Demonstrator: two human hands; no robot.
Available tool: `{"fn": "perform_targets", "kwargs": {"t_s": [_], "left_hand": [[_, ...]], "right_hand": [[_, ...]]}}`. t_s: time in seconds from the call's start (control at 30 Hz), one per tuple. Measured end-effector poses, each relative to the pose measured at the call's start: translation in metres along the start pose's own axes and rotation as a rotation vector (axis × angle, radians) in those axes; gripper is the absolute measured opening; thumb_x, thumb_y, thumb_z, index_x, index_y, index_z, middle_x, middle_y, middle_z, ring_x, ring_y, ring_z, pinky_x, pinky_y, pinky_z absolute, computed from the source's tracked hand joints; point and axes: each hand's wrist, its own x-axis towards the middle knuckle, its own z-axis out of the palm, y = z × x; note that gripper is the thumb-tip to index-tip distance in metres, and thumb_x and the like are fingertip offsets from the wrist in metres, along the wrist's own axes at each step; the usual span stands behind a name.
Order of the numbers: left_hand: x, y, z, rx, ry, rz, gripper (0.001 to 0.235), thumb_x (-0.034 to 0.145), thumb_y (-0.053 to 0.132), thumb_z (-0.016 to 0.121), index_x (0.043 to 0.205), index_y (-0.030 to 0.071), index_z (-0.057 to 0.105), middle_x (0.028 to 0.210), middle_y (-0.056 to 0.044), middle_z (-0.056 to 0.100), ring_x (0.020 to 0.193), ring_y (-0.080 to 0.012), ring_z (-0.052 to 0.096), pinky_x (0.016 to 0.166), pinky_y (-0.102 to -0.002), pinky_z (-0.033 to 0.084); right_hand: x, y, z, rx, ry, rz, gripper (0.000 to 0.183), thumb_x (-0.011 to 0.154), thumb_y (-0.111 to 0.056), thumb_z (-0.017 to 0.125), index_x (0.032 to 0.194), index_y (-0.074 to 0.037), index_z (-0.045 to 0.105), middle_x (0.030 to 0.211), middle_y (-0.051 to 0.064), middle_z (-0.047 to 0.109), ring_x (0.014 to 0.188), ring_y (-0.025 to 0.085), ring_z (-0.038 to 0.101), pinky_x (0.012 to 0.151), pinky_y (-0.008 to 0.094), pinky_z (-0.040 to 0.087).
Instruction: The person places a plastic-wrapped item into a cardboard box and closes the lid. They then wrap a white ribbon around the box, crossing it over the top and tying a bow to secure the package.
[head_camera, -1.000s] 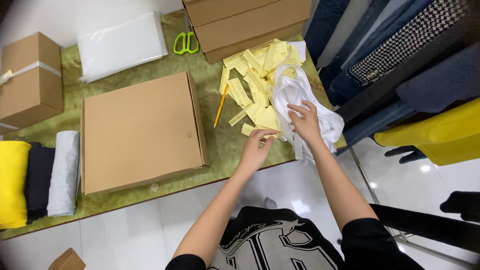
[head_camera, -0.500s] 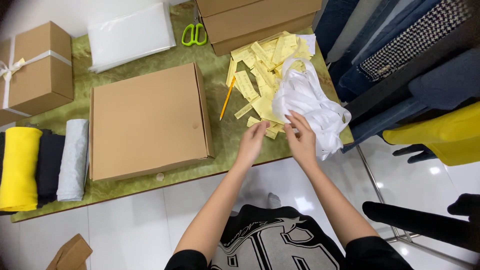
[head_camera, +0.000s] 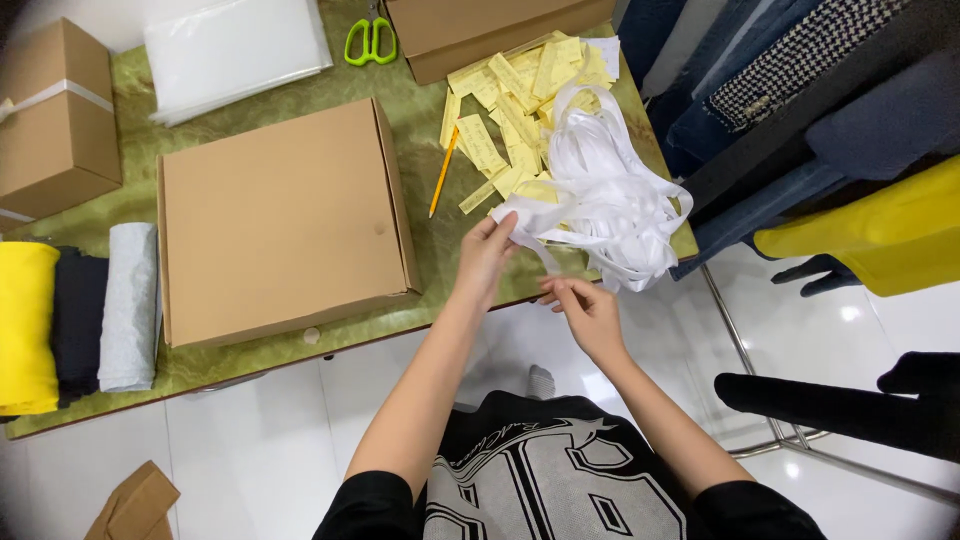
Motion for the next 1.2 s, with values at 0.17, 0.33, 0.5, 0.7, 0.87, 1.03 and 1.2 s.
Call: {"fn": "perform_targets", "kwargs": {"t_s": [0.17, 0.33, 0.5, 0.7, 0.87, 1.03, 1.2], "left_hand": [[-0.045, 0.069, -0.028, 0.002, -0.044, 0.003, 0.049, 0.098, 0.031, 0.081, 0.136, 0.003, 0.07, 0.108, -0.007, 0.076, 0.091, -0.021, 0.08, 0.088, -0.038, 0.066], [-0.071, 0.096, -0.108, 0.031, -0.023, -0.022, 0.042, 0.098, 0.037, 0.081, 0.127, 0.008, 0.074, 0.095, -0.004, 0.079, 0.081, -0.0187, 0.081, 0.08, -0.037, 0.068], [-0.13, 0.127, -0.188, 0.244, 0.112, 0.013, 0.037, 0.099, 0.036, 0.079, 0.119, 0.006, 0.078, 0.078, 0.003, 0.069, 0.062, -0.0052, 0.069, 0.069, -0.025, 0.063], [-0.178, 0.139, -0.301, 0.64, 0.399, 0.182, 0.02, 0.102, 0.027, 0.074, 0.093, 0.012, 0.083, 0.072, -0.01, 0.074, 0.053, -0.0172, 0.067, 0.048, -0.028, 0.057], [-0.242, 0.186, -0.331, 0.483, 0.569, 0.249, 0.022, 0.108, 0.023, 0.064, 0.104, 0.008, 0.081, 0.086, -0.008, 0.077, 0.069, -0.0122, 0.067, 0.052, -0.02, 0.053], [-0.266, 0.185, -0.382, 0.25, 0.768, 0.366, 0.024, 0.111, 0.023, 0.059, 0.105, 0.009, 0.077, 0.082, -0.004, 0.07, 0.065, -0.0064, 0.057, 0.049, -0.016, 0.044], [-0.284, 0.165, -0.444, 0.154, 1.106, 0.362, 0.027, 0.107, 0.033, 0.062, 0.098, 0.014, 0.078, 0.087, -0.002, 0.072, 0.071, -0.0078, 0.061, 0.056, -0.019, 0.049]], "right_hand": [[0.007, 0.011, -0.003, 0.162, -0.121, 0.314, 0.037, 0.111, -0.031, 0.058, 0.119, 0.002, 0.073, 0.109, 0.022, 0.079, 0.089, 0.028, 0.079, 0.077, 0.038, 0.066], [0.022, 0.005, 0.02, 0.516, -0.262, 0.573, 0.067, 0.109, -0.059, 0.043, 0.153, -0.009, 0.05, 0.159, 0.019, 0.056, 0.139, 0.038, 0.059, 0.109, 0.053, 0.054], [0.044, 0.023, 0.052, 0.836, -0.179, 0.723, 0.057, 0.106, -0.062, 0.054, 0.14, -0.017, 0.065, 0.134, -0.004, 0.071, 0.122, 0.018, 0.068, 0.111, 0.039, 0.055], [0.077, 0.053, 0.081, 0.778, -0.132, 0.749, 0.018, 0.102, -0.04, 0.074, 0.114, -0.027, 0.072, 0.114, -0.009, 0.071, 0.115, 0.018, 0.071, 0.104, 0.041, 0.062], [0.061, 0.008, 0.121, 0.586, -0.184, 0.67, 0.015, 0.107, -0.033, 0.071, 0.101, -0.021, 0.065, 0.107, -0.004, 0.067, 0.12, 0.023, 0.07, 0.117, 0.05, 0.054], [0.057, 0.006, 0.156, 0.468, -0.179, 0.572, 0.02, 0.108, -0.031, 0.07, 0.096, -0.02, 0.058, 0.115, -0.003, 0.072, 0.116, 0.019, 0.072, 0.118, 0.054, 0.052], [0.049, -0.014, 0.19, 0.412, -0.182, 0.496, 0.014, 0.107, -0.031, 0.072, 0.114, -0.019, 0.074, 0.111, -0.002, 0.074, 0.107, 0.013, 0.072, 0.107, 0.041, 0.06]]}}
